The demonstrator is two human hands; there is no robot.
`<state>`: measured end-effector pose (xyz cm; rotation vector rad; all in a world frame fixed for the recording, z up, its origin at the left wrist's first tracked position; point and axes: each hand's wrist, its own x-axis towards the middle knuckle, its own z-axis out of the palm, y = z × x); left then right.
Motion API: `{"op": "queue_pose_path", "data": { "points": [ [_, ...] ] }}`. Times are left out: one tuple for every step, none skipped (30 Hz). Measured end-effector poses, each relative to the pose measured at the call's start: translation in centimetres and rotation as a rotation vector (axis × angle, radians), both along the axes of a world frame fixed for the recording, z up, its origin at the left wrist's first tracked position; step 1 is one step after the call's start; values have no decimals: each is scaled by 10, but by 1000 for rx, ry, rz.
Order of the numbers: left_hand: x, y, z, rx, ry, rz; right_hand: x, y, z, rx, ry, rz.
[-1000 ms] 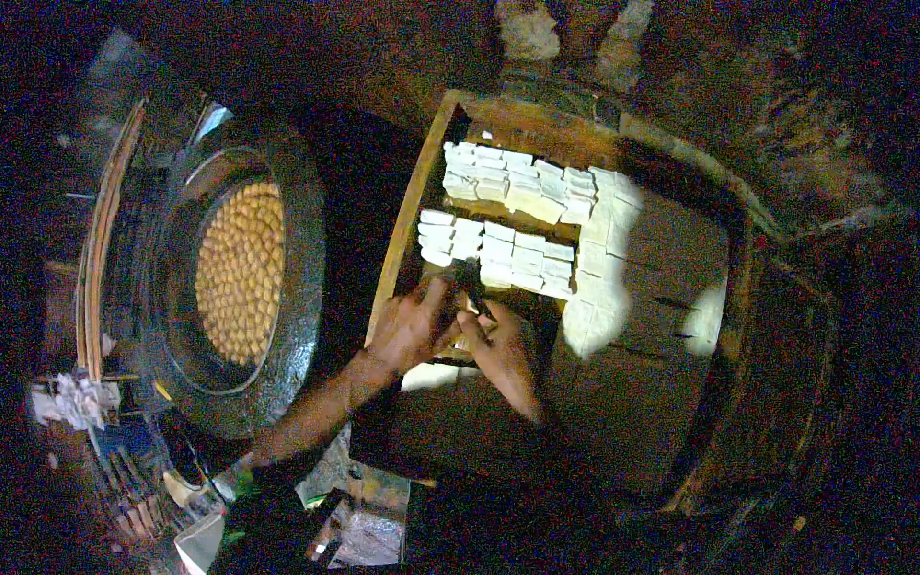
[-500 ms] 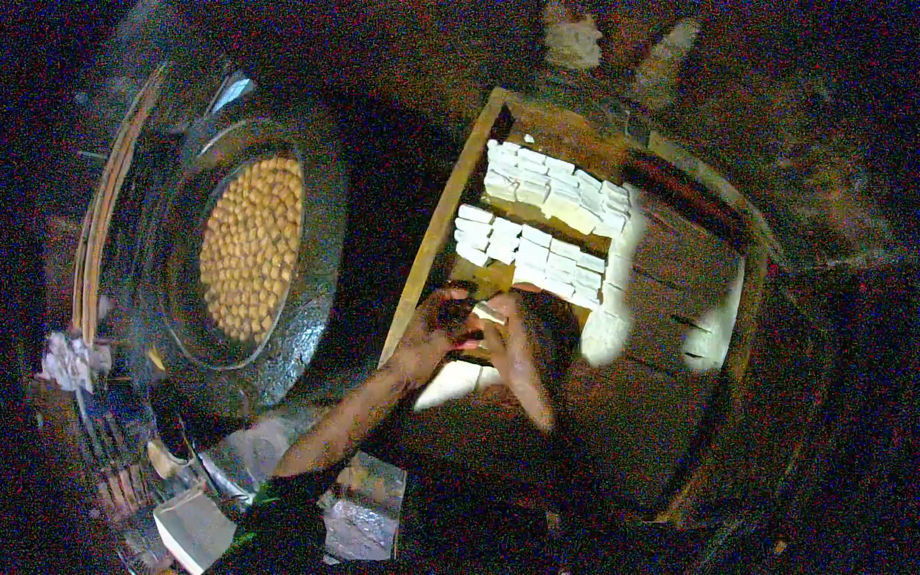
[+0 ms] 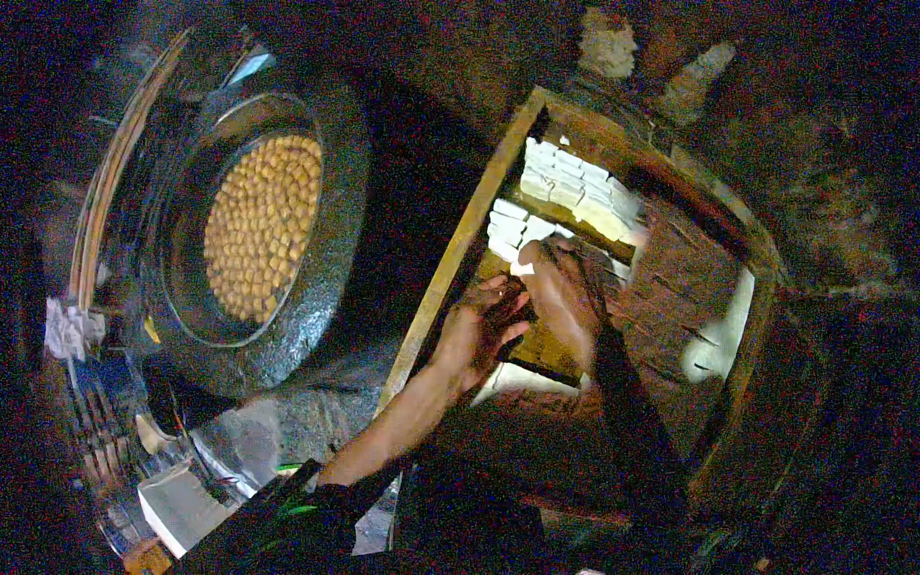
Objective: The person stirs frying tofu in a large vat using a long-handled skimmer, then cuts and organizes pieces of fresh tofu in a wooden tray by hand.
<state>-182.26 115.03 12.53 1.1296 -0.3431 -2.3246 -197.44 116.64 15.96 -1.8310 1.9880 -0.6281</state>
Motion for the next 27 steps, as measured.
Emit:
{"op": "queue_pose_path", "data": {
  "points": [
    [-1, 0, 0, 1, 2, 2, -1, 1, 3, -102, 116, 42],
    [-1, 0, -1, -12, 1, -2, -1, 2, 5, -204, 231, 82],
    [-2, 0, -1, -26, 1, -7, -1, 3, 3, -203, 232, 81],
    [-3, -1, -1, -27, 2, -7, 0, 3, -1, -323, 206, 23],
    [-5, -3, -1, -39, -6, -6, 1, 4, -3, -441, 178, -33],
    [-5, -4, -1, -48, -15, -3, 1, 6, -2, -438, 177, -30],
    [-6, -5, -2, -44, -14, -1, 1, 10, -1, -407, 191, -51],
    [-8, -5, -1, -29, -36, -9, 1, 15, 1, -377, 208, -75],
    [-10, -7, 0, -17, -56, -19, 3, 20, 6, -326, 199, -71],
    [-13, -8, -1, -16, -56, -22, 3, 21, 8, -325, 200, -73],
    [-15, -9, -3, -27, -48, -33, 3, 24, 10, -323, 211, -69],
    [-16, -8, -8, -33, -45, -47, 5, 30, 11, -315, 217, -67],
    [-19, -11, -14, 13, 13, -31, 6, 37, 10, -272, 150, -120],
    [-15, -6, -19, -9, -20, -16, 11, 49, 9, -255, 140, -132],
    [-8, 1, -30, -309, -174, -59, 15, 62, 7, -216, 67, -201],
    [1, 3, -18, -615, -318, -102, 18, 75, 7, -183, -1, -269],
    [24, 12, -2, -896, -430, -305, 21, 93, 6, -152, 177, -214],
    [40, 16, 12, -1372, -802, -603, 23, 128, -41, 49, -81, -286],
    [53, 22, 12, -1658, -947, -756, 31, 146, -60, -69, 209, -223],
    [66, 27, 4, -1946, -1094, -912, 39, 157, -72, -187, 496, -157],
    [76, 27, -12, -1958, -1099, -922, 26, 172, -84, -240, 567, 53],
    [85, 26, -31, -2091, -1039, -797, 37, 171, -77, -248, 562, 41],
    [90, 27, -37, -2215, -967, -666, 53, 166, -63, -198, 497, -49],
    [91, 28, -26, -2223, -964, -675, 64, 166, -54, -146, 430, -136],
    [90, 27, -17, -2069, -893, -824, 66, 172, -64, -159, 556, -73],
    [90, 25, -8, -1905, -824, -957, 70, 176, -73, -163, 550, -78],
    [92, 24, -9, -2172, -836, -959, 74, 178, -81, -72, 502, -133]
  ]
}}
